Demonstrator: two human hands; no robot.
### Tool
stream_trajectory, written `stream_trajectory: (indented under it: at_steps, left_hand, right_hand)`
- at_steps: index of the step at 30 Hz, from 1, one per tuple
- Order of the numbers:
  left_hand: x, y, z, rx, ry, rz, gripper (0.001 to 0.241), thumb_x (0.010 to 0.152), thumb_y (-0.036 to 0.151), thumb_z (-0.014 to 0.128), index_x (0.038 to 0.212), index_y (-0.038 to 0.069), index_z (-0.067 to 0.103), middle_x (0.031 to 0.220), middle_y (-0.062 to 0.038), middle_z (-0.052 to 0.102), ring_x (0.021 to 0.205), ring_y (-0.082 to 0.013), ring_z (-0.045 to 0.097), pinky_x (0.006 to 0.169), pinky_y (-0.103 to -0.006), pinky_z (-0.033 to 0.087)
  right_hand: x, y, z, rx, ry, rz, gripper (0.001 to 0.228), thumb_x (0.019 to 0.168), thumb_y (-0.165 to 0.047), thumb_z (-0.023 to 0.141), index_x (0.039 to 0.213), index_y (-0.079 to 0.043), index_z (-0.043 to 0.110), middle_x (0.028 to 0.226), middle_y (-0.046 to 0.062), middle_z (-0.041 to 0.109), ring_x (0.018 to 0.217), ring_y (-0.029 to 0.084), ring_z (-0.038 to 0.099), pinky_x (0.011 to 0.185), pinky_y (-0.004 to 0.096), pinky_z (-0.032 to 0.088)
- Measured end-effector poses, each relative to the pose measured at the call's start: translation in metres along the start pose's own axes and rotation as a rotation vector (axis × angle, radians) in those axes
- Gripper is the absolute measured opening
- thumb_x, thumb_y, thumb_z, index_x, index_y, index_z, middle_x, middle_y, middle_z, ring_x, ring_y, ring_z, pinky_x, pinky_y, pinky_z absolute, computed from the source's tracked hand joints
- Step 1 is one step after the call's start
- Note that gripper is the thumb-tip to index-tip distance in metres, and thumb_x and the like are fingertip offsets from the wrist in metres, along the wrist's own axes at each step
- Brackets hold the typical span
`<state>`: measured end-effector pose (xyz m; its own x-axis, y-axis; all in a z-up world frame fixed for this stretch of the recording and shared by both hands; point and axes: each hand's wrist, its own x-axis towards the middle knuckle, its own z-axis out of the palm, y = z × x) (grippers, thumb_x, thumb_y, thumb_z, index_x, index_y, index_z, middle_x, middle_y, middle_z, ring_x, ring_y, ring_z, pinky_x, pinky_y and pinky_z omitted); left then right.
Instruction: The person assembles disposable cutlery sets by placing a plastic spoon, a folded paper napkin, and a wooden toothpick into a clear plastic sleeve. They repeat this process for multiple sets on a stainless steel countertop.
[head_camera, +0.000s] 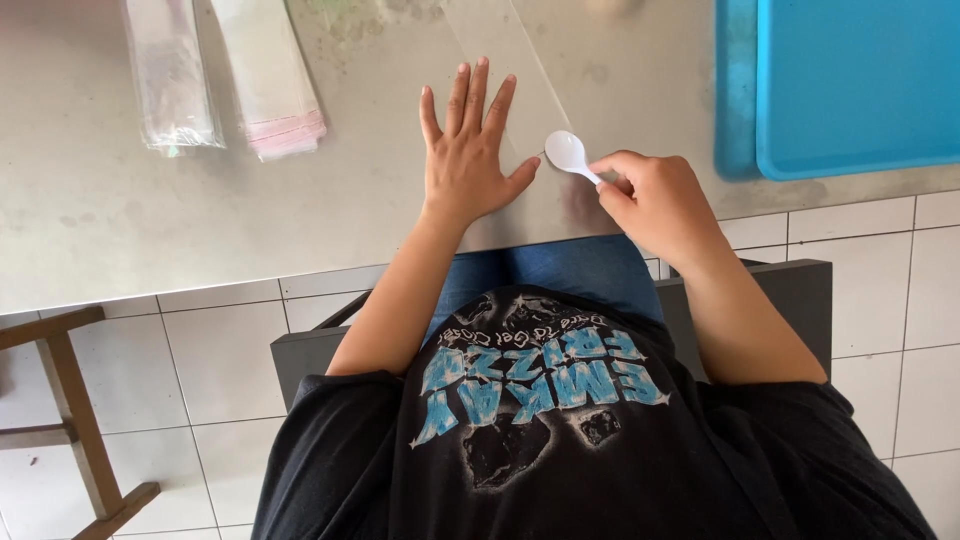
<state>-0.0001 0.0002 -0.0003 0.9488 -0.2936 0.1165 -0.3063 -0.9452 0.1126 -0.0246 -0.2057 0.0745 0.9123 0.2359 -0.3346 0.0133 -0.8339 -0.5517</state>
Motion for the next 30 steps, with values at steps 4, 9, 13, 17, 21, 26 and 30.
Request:
stream_trajectory:
  at_steps: [4,9,13,17,21,26,30]
  left_hand:
    - [0.0,0.0,0.0,-0.005,0.034,0.001,0.079,0.084,0.067,0.047,0.141,0.017,0.027,0.145,-0.012,0.02,0.135,-0.0276,0.019,0.106,-0.0548,0.01]
    - [0.0,0.001,-0.002,-0.007,-0.005,-0.006,0.08,0.084,0.067,0.048,0.142,0.017,0.025,0.146,-0.011,0.018,0.136,-0.0269,0.016,0.106,-0.0551,0.009]
    - [0.0,0.0,0.001,-0.019,0.007,-0.014,0.08,0.081,0.064,0.052,0.141,0.016,0.027,0.146,-0.012,0.018,0.135,-0.0278,0.016,0.106,-0.0558,0.009]
    - [0.0,0.001,0.0,-0.023,0.033,-0.023,0.079,0.081,0.062,0.053,0.14,0.017,0.03,0.145,-0.011,0.021,0.135,-0.0283,0.018,0.106,-0.0554,0.011]
    - [0.0,0.001,0.0,-0.017,0.021,-0.024,0.08,0.08,0.065,0.052,0.14,0.016,0.029,0.145,-0.012,0.021,0.135,-0.029,0.018,0.106,-0.0558,0.011]
    - [-0.001,0.003,0.0,-0.019,0.051,-0.03,0.079,0.081,0.067,0.047,0.139,0.016,0.032,0.144,-0.012,0.023,0.134,-0.0293,0.021,0.105,-0.056,0.011]
    - [-0.004,0.003,0.002,-0.045,0.121,-0.048,0.077,0.078,0.071,0.047,0.131,0.016,0.039,0.135,-0.011,0.033,0.127,-0.0292,0.029,0.102,-0.0583,0.012]
  right_hand:
    - [0.002,-0.003,0.002,-0.01,0.002,0.015,0.026,0.082,-0.015,0.054,0.105,-0.015,0.066,0.07,0.004,0.065,0.057,0.02,0.056,0.058,0.032,0.04]
    - [0.004,-0.003,0.011,0.015,0.035,-0.03,0.024,0.084,-0.013,0.054,0.104,-0.012,0.066,0.065,0.004,0.063,0.051,0.019,0.053,0.053,0.031,0.039]
    - [0.003,-0.005,0.019,0.118,0.094,-0.071,0.024,0.084,-0.011,0.054,0.105,-0.009,0.065,0.062,0.003,0.061,0.05,0.016,0.052,0.055,0.028,0.04]
    - [0.0,-0.007,0.019,0.18,0.081,-0.035,0.024,0.084,-0.012,0.053,0.105,-0.011,0.065,0.057,0.002,0.057,0.048,0.014,0.048,0.053,0.027,0.038]
    - [-0.001,-0.008,0.014,0.211,0.042,0.031,0.022,0.085,-0.013,0.054,0.103,-0.013,0.066,0.061,0.001,0.058,0.05,0.012,0.047,0.051,0.026,0.036]
    - [0.008,-0.001,0.021,0.235,0.085,0.004,0.021,0.085,-0.012,0.054,0.102,-0.012,0.066,0.062,0.001,0.058,0.051,0.011,0.048,0.054,0.024,0.037]
    - [0.025,0.015,0.034,0.056,0.185,-0.077,0.019,0.086,-0.018,0.054,0.102,-0.014,0.063,0.067,0.001,0.063,0.052,0.018,0.054,0.052,0.031,0.04]
